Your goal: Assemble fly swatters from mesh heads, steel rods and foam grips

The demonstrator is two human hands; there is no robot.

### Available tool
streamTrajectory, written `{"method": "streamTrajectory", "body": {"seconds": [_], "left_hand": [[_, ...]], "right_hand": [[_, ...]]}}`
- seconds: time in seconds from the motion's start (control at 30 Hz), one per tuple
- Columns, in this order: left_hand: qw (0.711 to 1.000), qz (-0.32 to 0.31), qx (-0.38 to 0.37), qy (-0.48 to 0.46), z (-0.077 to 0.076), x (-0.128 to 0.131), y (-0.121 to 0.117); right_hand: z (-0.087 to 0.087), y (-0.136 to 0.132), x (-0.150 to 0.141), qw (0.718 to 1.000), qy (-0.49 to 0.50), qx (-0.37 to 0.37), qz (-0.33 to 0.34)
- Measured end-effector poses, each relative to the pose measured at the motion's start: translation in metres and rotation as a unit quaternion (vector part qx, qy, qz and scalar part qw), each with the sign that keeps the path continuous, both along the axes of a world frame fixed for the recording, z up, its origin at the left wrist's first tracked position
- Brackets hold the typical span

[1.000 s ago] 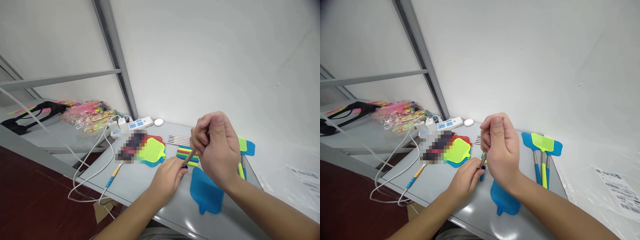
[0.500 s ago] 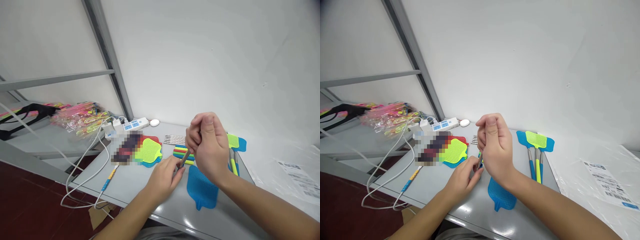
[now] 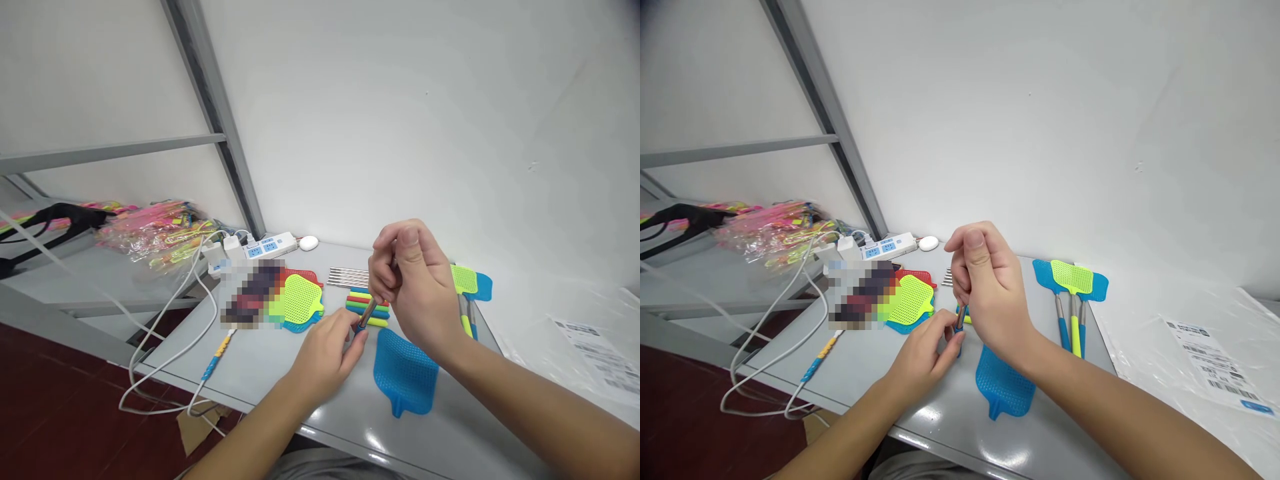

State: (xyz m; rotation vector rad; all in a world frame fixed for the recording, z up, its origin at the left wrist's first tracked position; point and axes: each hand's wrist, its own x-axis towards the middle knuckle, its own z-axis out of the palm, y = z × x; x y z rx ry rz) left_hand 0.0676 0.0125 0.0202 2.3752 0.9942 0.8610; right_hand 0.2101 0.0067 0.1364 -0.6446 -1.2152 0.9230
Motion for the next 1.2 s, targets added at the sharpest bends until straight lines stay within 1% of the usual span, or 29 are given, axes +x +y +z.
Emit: {"method": "streamTrajectory", "body": {"seconds": [0.1, 0.2, 0.3, 0.43, 0.5, 0.57, 0.67, 0.77, 0.87, 0.93, 1.0, 1.07, 1.13, 1.2], "left_hand": [[1.0, -0.005, 0.001, -0.002, 0.001, 0.0, -0.001], [1.0, -0.009, 0.003, -0.002, 0.001, 0.0, -0.001], [1.0, -0.016, 0.006, -0.006, 0.001, 0.001, -0.002], [0.999, -0.035, 0.023, -0.021, 0.001, 0.001, -0.002], [0.999, -0.033, 0.026, -0.03, 0.001, 0.001, -0.001], [0.999, -0.03, 0.017, -0.036, 0.002, 0.0, -0.001], [0.998, -0.028, 0.008, -0.049, 0.003, 0.0, -0.002], [0.997, -0.036, 0.0, -0.066, 0.004, 0.001, -0.004], [0.995, -0.044, -0.023, -0.087, 0.005, 0.002, -0.007], [0.991, -0.044, -0.05, -0.112, 0.005, 0.003, -0.008], [0.982, -0.036, -0.089, -0.165, 0.006, 0.003, -0.008], [0.96, -0.017, -0.134, -0.246, 0.009, 0.006, -0.01], [0.928, -0.002, -0.185, -0.324, 0.013, 0.011, -0.015], [0.899, -0.013, -0.245, -0.362, 0.018, 0.018, -0.022]], "right_hand": [[0.003, -0.001, 0.006, 0.999, -0.02, -0.014, 0.026], [0.004, -0.004, 0.01, 0.999, -0.026, -0.02, 0.027], [0.002, -0.009, 0.011, 0.999, -0.018, -0.022, 0.037], [-0.003, -0.012, 0.009, 0.996, -0.017, -0.038, 0.076], [-0.007, -0.012, 0.01, 0.995, -0.04, -0.042, 0.082], [-0.011, -0.012, 0.013, 0.99, -0.096, -0.053, 0.083], [-0.016, -0.013, 0.021, 0.971, -0.217, -0.073, 0.075], [-0.014, -0.018, 0.032, 0.944, -0.325, -0.045, 0.029], [-0.008, -0.026, 0.041, 0.898, -0.44, -0.011, -0.018], [-0.008, -0.033, 0.046, 0.865, -0.5, -0.015, -0.034], [-0.015, -0.04, 0.049, 0.839, -0.542, -0.03, -0.033], [-0.028, -0.05, 0.05, 0.827, -0.56, -0.055, -0.021], [-0.042, -0.06, 0.05, 0.833, -0.545, -0.096, -0.013], [-0.055, -0.07, 0.048, 0.852, -0.504, -0.142, -0.01]]}}
